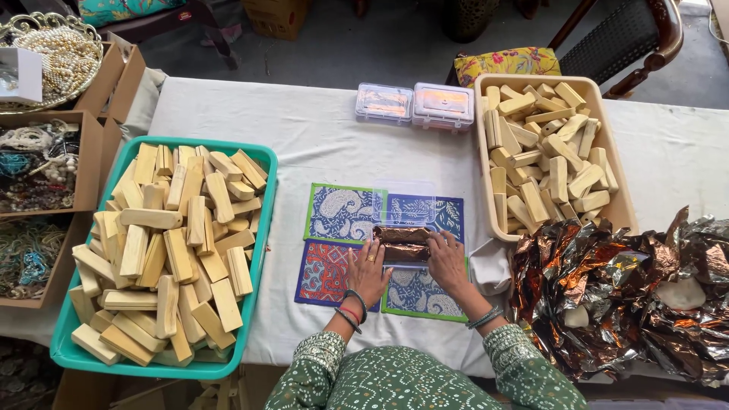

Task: The person wipes rectangular wooden blocks with a white cloth and then wraps them in copper-colored foil. They place the wrapped items into small plastic containers on a table covered with a white cloth.

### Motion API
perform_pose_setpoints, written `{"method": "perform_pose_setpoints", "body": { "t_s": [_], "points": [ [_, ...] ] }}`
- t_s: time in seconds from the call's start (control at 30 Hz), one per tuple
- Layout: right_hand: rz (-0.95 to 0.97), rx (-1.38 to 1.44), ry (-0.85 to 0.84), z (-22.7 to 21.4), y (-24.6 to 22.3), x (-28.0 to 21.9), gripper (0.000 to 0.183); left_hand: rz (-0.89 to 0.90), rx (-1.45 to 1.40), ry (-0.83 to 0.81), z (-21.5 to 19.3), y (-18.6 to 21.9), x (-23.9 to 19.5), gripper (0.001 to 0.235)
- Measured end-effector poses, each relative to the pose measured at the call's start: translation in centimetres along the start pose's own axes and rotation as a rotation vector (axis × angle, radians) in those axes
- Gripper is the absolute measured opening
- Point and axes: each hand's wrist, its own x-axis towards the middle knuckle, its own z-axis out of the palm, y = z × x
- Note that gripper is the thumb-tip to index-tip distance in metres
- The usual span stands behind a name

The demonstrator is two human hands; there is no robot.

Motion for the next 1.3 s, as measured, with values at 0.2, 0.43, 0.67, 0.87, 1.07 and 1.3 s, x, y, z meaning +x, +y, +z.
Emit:
{"method": "perform_pose_setpoints", "body": {
  "t_s": [0.2,0.43,0.67,0.87,1.07,1.3],
  "points": [
    [-0.036,-0.128,-0.136,1.6,1.1,1.2,0.042,-0.036,0.069,-0.162,-0.3,0.2,1.3,0.073],
    [0.023,-0.183,-0.382,1.9,1.0,2.5,0.029,-0.015,0.054,-0.1,1.0,-0.8,0.7,0.068],
    [0.005,-0.107,0.023,0.1,1.0,1.2,0.026,-0.022,-0.102,0.132,0.6,0.0,-1.1,0.07],
    [0.474,0.556,0.073,8.8,8.6,2.5,0.043,-0.339,-0.512,0.199,4.2,-0.6,-1.2,0.067],
    [0.842,1.251,-0.13,10.9,10.8,8.0,0.064,-0.351,-0.628,0.266,6.1,-2.1,0.0,0.052],
    [0.831,1.457,0.041,7.0,8.7,8.0,0.057,-0.23,-0.6,0.394,7.8,-2.9,-0.5,0.055]
  ]
}}
